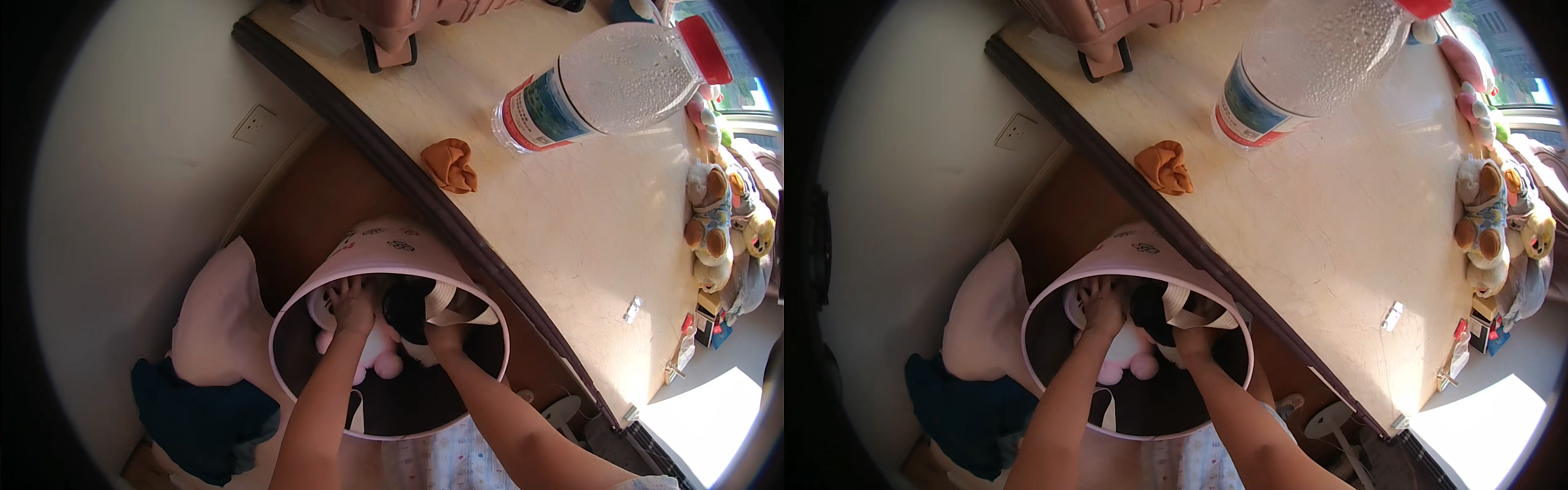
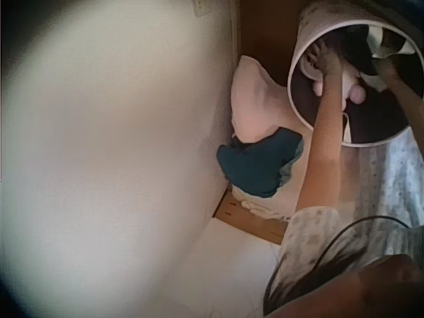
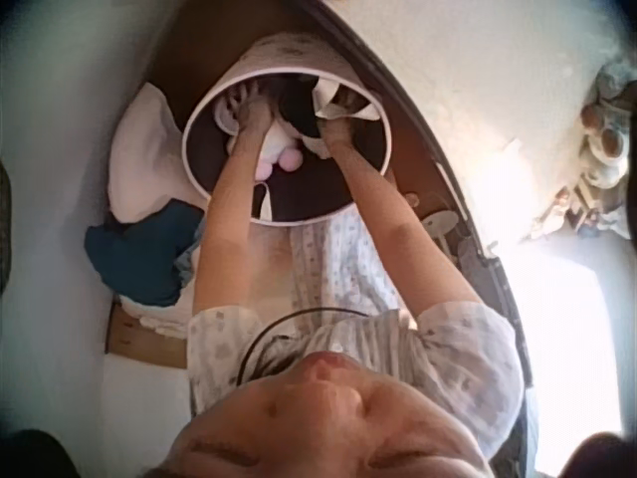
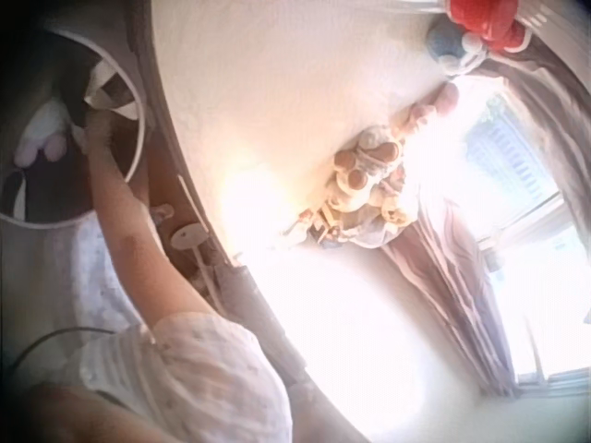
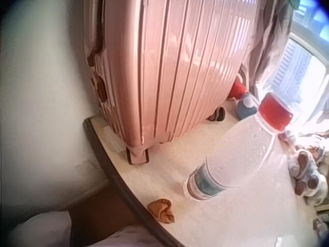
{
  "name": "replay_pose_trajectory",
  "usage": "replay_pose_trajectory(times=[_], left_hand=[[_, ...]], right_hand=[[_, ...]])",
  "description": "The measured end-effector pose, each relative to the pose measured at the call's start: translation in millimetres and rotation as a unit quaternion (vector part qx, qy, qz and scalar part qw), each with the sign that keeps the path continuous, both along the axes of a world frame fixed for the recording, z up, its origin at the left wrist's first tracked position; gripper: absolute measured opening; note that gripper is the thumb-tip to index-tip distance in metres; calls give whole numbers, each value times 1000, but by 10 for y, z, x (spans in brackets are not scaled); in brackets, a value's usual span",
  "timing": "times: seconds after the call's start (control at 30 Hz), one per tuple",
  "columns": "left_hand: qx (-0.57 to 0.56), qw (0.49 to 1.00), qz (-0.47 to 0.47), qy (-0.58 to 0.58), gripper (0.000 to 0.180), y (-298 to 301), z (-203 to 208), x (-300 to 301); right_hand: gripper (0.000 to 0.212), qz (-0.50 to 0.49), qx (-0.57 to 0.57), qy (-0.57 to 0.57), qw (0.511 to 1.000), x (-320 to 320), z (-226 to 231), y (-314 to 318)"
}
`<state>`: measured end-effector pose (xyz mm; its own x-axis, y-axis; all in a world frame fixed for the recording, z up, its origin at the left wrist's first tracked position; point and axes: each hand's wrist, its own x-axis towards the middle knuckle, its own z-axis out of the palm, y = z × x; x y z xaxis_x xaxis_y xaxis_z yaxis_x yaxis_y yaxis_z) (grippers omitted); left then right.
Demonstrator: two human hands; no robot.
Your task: The person gathers various stuffed animals from a cluttered desk surface and places them into a pink fabric storage bin. The items include a pink pig, a panda, a red character, and several other plush toys. The person handles the toys one by one, moving them from the desk into the container.
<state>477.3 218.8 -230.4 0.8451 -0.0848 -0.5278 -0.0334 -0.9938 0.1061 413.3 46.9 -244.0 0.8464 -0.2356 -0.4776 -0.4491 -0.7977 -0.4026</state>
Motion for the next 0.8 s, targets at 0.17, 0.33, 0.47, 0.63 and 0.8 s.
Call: replay_pose_trajectory(times=[0.17, 0.33, 0.47, 0.63, 0.8], left_hand=[[15, 1000, 11, -24, 48, 190, 152, -257], [-23, 994, 85, -69, 57, 48, 216, -187], [-21, 981, 187, -52, 76, -325, 658, -565], [-75, 965, 250, 32, 68, -551, 853, -1202], [-158, 962, 175, -141, 46, -737, 1611, -1458]], right_hand=[[56, -42, -30, 10, 999, 442, -471, 44], [54, -58, -126, -86, 987, 650, -109, 140], [56, -43, 42, -38, 997, 63, 571, 297], [21, 64, 294, -83, 950, -478, 1461, 50], [21, 116, 350, -265, 891, 793, 2869, -975]])
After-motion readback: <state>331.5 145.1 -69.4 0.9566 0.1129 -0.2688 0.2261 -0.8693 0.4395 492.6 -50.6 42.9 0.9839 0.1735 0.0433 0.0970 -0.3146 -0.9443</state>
